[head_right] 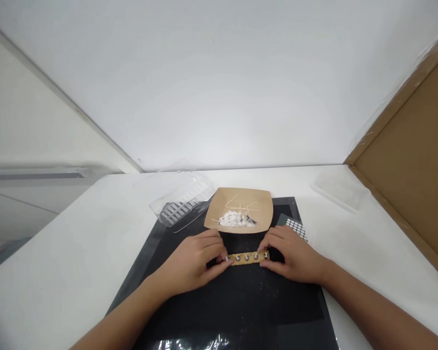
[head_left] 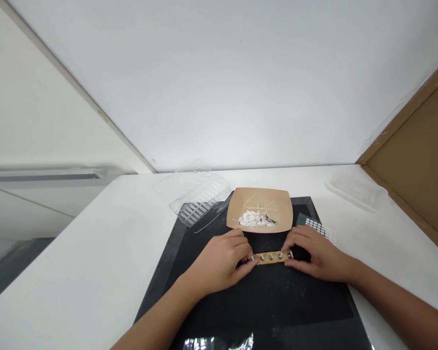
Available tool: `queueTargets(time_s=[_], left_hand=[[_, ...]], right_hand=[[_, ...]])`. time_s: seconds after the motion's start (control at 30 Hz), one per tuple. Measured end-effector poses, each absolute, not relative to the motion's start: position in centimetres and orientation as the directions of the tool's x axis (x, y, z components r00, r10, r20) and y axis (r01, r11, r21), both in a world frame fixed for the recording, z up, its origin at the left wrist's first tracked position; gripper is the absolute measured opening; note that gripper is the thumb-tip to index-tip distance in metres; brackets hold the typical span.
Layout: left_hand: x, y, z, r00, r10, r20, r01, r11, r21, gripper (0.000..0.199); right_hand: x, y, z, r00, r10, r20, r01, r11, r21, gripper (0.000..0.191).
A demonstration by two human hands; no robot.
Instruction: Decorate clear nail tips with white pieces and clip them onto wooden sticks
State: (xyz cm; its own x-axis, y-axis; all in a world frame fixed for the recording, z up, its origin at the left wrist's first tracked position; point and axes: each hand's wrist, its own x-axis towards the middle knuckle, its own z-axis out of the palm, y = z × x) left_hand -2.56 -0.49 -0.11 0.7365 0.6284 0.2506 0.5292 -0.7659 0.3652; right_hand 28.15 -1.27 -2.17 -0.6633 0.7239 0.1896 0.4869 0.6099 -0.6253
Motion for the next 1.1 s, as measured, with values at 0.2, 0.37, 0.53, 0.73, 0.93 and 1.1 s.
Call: queueTargets(time_s=[0.2, 0.37, 0.53, 0.73, 0.93, 1.1], left_hand=[[-2.7, -0.4, 0.0, 0.757, 0.610, 0.236, 0.518, -0.779, 0.353, 0.018], [-2.7, -0.4, 0.0, 0.763, 0.599, 0.242, 0.514, -0.790, 0.334, 0.016], [-2.3, -0.5, 0.2, 0.737, 0.607, 0.299, 0.516, -0.790, 0.332, 0.013], [-1.6, -0.9, -0.4, 0.727, 0.603, 0.329, 0.474, -0.787, 0.395, 0.012], [-1.4, -0.9, -0.9, 0.710, 0.619, 0.336, 0.454, -0.767, 0.453, 0.009], [-1.0, -1.0, -1.0, 0.690, 0.632, 0.353, 0.435, -0.752, 0.496, 0.011]], right_hand=[[28.2, -1.3, -2.2, -0.668, 0.715, 0.206, 0.475, 0.623, -0.622, 0.017], [28.3, -1.3, -2.3, -0.667, 0.716, 0.206, 0.475, 0.622, -0.623, 0.018], [28.2, -1.2, -2.3, -0.670, 0.713, 0.205, 0.474, 0.624, -0.622, 0.017], [28.2, -1.2, -2.2, -0.666, 0.717, 0.208, 0.475, 0.622, -0.623, 0.016], [28.1, -1.2, -2.2, -0.662, 0.721, 0.204, 0.476, 0.615, -0.628, 0.017], [28.2, -1.2, -2.4, -0.661, 0.722, 0.205, 0.476, 0.614, -0.629, 0.017]])
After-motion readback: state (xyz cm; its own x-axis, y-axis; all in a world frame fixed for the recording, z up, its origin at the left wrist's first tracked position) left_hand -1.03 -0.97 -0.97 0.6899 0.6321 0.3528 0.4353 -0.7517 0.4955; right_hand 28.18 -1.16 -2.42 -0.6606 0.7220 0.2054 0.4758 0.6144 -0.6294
